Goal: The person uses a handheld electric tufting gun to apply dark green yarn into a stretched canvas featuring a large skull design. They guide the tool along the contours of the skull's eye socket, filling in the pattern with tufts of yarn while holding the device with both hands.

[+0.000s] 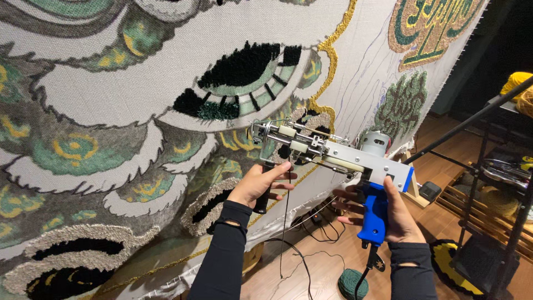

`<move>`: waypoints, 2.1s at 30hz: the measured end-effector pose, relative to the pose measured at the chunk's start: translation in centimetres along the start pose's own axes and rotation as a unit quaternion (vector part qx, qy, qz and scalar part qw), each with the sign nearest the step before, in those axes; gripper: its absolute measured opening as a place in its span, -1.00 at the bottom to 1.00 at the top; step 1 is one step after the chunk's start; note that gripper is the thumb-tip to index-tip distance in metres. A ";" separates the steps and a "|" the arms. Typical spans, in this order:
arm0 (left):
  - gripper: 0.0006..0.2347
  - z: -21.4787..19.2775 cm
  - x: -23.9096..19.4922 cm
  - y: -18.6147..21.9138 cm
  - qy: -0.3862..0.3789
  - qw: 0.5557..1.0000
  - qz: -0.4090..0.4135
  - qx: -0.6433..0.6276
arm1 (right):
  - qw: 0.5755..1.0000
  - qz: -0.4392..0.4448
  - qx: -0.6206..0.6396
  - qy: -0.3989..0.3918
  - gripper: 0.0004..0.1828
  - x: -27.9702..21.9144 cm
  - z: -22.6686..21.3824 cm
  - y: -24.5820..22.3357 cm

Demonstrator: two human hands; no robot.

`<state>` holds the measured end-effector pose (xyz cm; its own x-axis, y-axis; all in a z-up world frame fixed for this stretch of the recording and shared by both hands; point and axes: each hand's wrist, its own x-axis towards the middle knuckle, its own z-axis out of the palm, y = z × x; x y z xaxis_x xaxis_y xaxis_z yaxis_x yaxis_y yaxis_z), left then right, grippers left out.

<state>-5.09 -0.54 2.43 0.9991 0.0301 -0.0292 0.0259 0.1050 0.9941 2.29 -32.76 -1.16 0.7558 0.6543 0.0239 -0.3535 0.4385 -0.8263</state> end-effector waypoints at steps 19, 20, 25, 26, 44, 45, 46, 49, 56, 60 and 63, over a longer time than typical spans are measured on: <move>-0.09 -1.0 1.7 0.7 -0.010 0.999 0.012 -0.027 | 0.996 0.034 -0.034 -0.079 -0.05 1.1 -1.0 0.4; -0.09 -1.0 1.8 0.7 -0.014 1.000 0.012 -0.024 | 0.996 0.033 -0.019 -0.083 -0.02 1.1 -1.0 0.3; -0.16 -0.7 2.4 1.0 -0.028 0.999 0.019 -0.017 | 0.983 0.037 0.083 -0.161 0.20 1.8 -1.9 -0.3; -0.18 -0.7 2.6 1.3 -0.035 0.999 0.017 -0.022 | 0.984 0.036 0.078 -0.155 0.23 1.9 -1.9 -0.4; -0.85 0.3 3.4 0.4 -0.018 0.999 0.024 -0.014 | 0.996 0.004 0.009 -0.084 0.31 1.5 -0.7 -3.9; -0.88 0.2 3.6 0.3 -0.014 1.000 0.021 -0.006 | 0.997 0.001 0.001 -0.071 0.30 1.3 -0.4 -4.0; -0.88 0.1 3.8 0.1 -0.012 1.000 0.023 0.005 | 0.998 -0.002 -0.008 -0.057 0.30 1.2 -0.3 -4.1; -0.87 0.0 4.2 -0.1 -0.005 0.999 0.026 0.037 | 0.997 -0.025 -0.009 -0.073 0.29 1.4 -0.8 -4.2; -0.85 0.2 3.0 0.8 -0.009 0.999 0.004 0.044 | 0.996 -0.044 -0.044 -0.062 0.24 2.0 -2.9 -3.8; -0.85 -0.1 2.8 0.8 -0.026 0.999 0.011 0.039 | 0.996 -0.060 -0.066 -0.032 0.20 2.4 -3.2 -3.3; -0.85 -1.1 3.8 -0.5 -0.008 0.997 -0.027 0.074 | 0.995 -0.043 -0.040 -0.079 0.22 2.7 -3.4 -3.5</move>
<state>-1.30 0.57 1.70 0.9966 0.0125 -0.0819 0.0824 -0.0422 0.9957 7.43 -34.60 -0.15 0.6837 0.7075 0.1790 -0.2417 0.4510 -0.8592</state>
